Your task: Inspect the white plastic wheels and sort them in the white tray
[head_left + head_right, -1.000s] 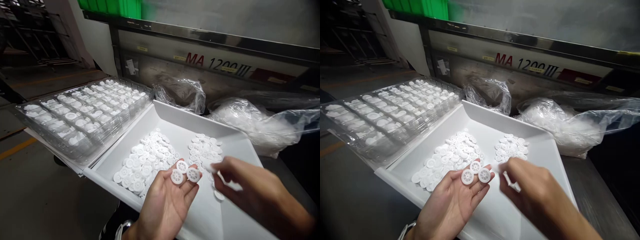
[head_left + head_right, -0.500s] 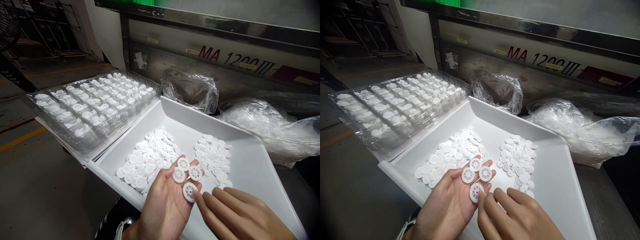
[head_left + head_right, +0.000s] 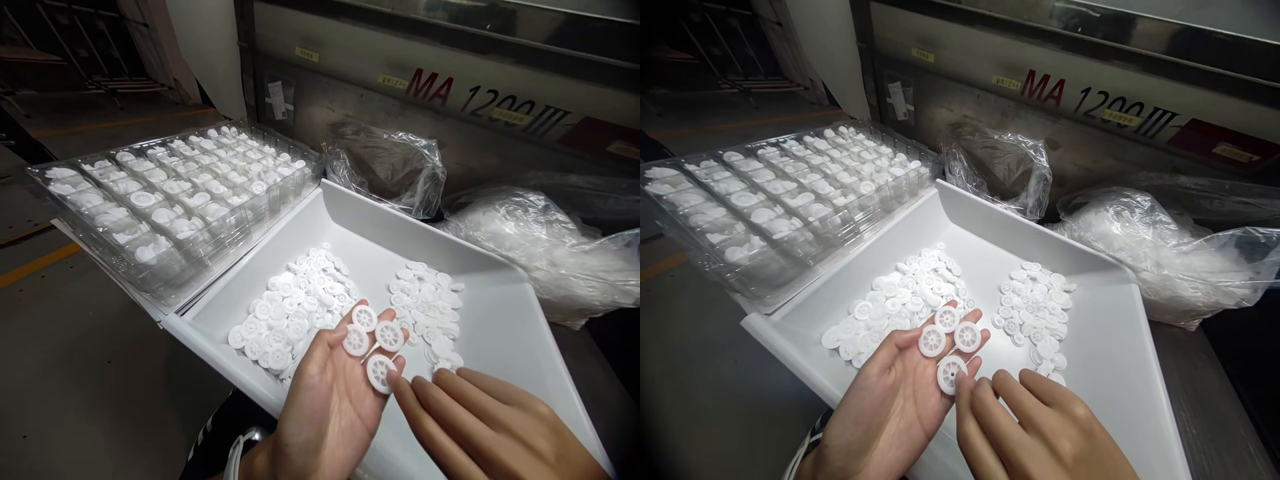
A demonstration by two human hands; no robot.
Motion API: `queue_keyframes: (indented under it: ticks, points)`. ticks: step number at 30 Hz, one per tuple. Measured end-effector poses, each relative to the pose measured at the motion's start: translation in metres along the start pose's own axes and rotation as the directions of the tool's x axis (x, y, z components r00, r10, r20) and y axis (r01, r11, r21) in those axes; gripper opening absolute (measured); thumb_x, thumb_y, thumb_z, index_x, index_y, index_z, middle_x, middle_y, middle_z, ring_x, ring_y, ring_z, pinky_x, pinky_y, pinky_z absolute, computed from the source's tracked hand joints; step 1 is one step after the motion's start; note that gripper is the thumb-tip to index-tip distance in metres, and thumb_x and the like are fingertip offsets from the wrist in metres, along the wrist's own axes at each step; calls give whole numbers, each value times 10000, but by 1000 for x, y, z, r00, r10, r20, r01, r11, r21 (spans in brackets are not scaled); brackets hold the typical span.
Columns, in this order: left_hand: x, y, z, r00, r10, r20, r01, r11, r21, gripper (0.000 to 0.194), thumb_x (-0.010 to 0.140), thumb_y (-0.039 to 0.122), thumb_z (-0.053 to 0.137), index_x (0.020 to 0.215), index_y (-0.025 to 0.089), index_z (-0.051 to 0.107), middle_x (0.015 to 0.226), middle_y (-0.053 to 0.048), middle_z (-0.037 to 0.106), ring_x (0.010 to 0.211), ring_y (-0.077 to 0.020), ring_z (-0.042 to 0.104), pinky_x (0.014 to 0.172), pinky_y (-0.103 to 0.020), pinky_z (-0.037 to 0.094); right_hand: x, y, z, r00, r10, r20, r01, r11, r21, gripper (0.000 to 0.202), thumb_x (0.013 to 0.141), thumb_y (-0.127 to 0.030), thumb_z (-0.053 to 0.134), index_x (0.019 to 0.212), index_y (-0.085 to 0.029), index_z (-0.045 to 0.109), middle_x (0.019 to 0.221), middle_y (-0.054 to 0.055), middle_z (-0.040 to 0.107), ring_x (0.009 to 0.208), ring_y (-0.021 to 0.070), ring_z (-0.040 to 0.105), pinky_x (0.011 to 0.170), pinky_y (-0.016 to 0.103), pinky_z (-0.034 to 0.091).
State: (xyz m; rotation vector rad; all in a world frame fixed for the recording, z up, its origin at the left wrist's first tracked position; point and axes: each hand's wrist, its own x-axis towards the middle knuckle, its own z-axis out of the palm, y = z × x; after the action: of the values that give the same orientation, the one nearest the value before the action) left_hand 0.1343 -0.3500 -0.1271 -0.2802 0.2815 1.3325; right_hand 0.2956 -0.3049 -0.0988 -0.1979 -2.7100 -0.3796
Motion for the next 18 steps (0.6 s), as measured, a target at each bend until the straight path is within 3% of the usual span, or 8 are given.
queue_keyframes:
  ticks: [9,16,18]
  points:
    - [-1,-1,0,1000,5,-7,-4,1000,31,462,925,293,394,1354,128,443,1357,-134,558,1309,-251,456,1147,-396,266,0,-1,-5,1000,14,24,-14,1000,-11,274,998,-50,345,964,-58,618,859,67,667,817,207,597,752,389,428]
    - [-2,-1,2,999,-7,-33,7,1000,14,436,918,287,399,1312,133,506,1216,-110,626,1116,-194,572,1120,-383,300,-6,4,-13,997,22,71,-23,1000,13,268,996,-82,351,936,-81,612,885,98,642,816,224,573,749,414,408]
    - [-2,0,3,999,-6,-38,6,1000,12,425,919,278,402,1302,132,516,1243,-108,625,1108,-190,580,1107,-376,316,-9,7,-14,995,27,94,-29,999,24,181,975,-85,433,966,-73,614,833,92,639,766,223,566,726,416,411]
